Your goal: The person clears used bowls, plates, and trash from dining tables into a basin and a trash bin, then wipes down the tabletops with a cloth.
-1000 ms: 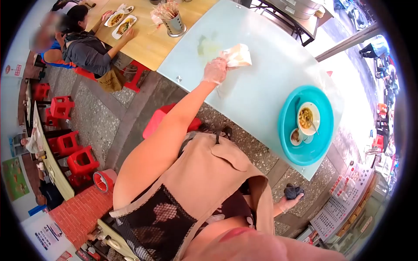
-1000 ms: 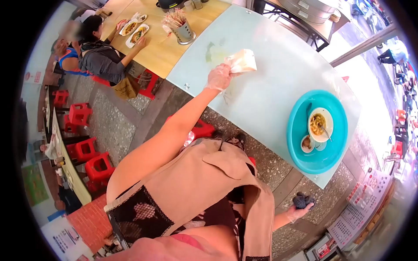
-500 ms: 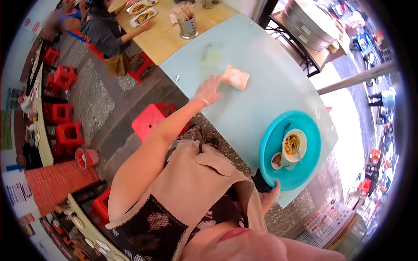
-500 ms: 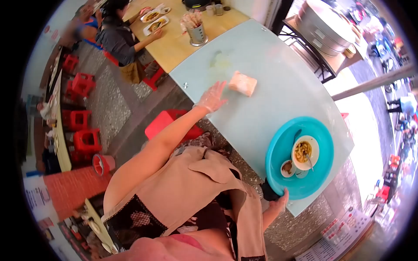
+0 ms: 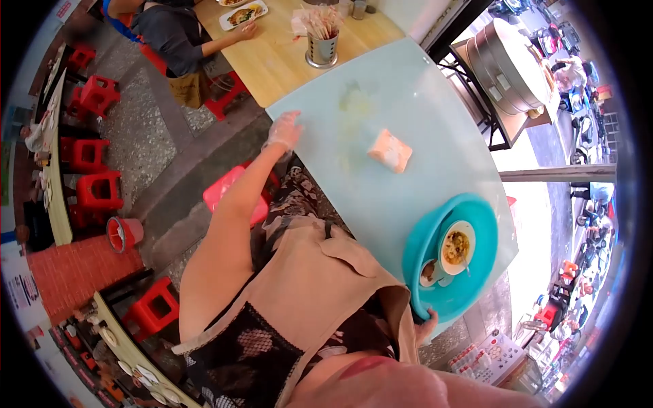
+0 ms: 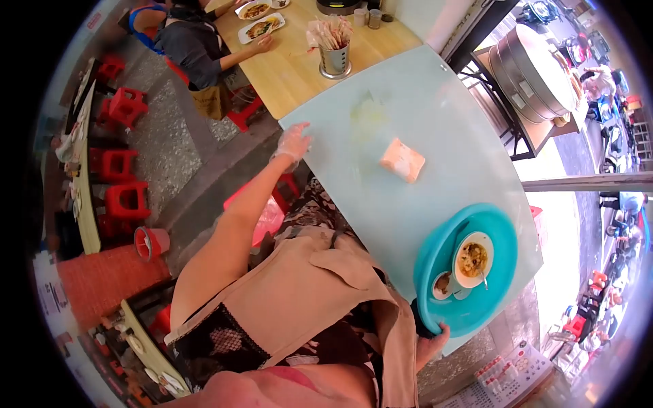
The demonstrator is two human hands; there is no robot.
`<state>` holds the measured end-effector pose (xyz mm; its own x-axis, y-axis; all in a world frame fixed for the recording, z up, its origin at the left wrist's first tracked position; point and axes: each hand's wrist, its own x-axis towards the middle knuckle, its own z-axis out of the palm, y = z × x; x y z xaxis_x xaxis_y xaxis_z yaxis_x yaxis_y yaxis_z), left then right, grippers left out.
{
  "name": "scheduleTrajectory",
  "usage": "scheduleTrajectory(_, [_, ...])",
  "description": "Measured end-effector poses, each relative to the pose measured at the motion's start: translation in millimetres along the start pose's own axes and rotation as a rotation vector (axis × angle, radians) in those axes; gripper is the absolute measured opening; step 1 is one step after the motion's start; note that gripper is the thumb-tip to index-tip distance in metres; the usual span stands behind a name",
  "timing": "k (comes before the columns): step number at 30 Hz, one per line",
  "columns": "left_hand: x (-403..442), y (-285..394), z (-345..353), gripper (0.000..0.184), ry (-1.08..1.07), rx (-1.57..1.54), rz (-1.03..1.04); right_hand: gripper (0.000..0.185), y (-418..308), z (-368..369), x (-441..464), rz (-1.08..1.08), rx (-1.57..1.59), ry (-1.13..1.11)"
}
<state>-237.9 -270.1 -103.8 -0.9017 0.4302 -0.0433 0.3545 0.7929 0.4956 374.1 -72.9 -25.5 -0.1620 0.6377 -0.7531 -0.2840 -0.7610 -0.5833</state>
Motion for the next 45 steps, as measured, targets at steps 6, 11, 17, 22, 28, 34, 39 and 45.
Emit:
scheduleTrajectory(6, [161,-33,4,0.043,0.123,0.125,-0.032,0.056,1,117,-65,-0.338,-0.008,0.079])
scheduleTrajectory(11, [273,-67,56,0.044,0.2,0.153,-0.068,0.088,7,266,-119,-0.293,0.027,-0.043])
scheduleTrajectory(17, [261,-48,45,0.028,-0.146,0.012,-0.095,0.08,-2,288,-117,-0.326,-0.093,0.068])
scheduleTrajectory(22, [136,-22,-11,0.032,0.076,-0.452,-0.163,0.067,-9,305,-81,-0.224,-0.182,0.002])
scheduleTrajectory(28, [-23,56,-48,0.022,-0.069,-1.004,0.118,0.054,-13,313,-34,-0.202,-0.292,-0.101])
scheduleTrajectory(34, [-64,156,-89,0.033,0.308,-1.084,0.334,0.048,-63,287,17,-0.135,-0.465,-0.285])
scheduleTrajectory(39, [-92,169,-72,0.04,0.2,-1.373,-0.107,0.057,-93,300,13,-0.11,-0.687,-0.455])
scheduleTrajectory(45, [-144,137,-53,0.046,0.09,-1.508,-0.393,0.064,-93,317,26,-0.089,-0.865,-0.55])
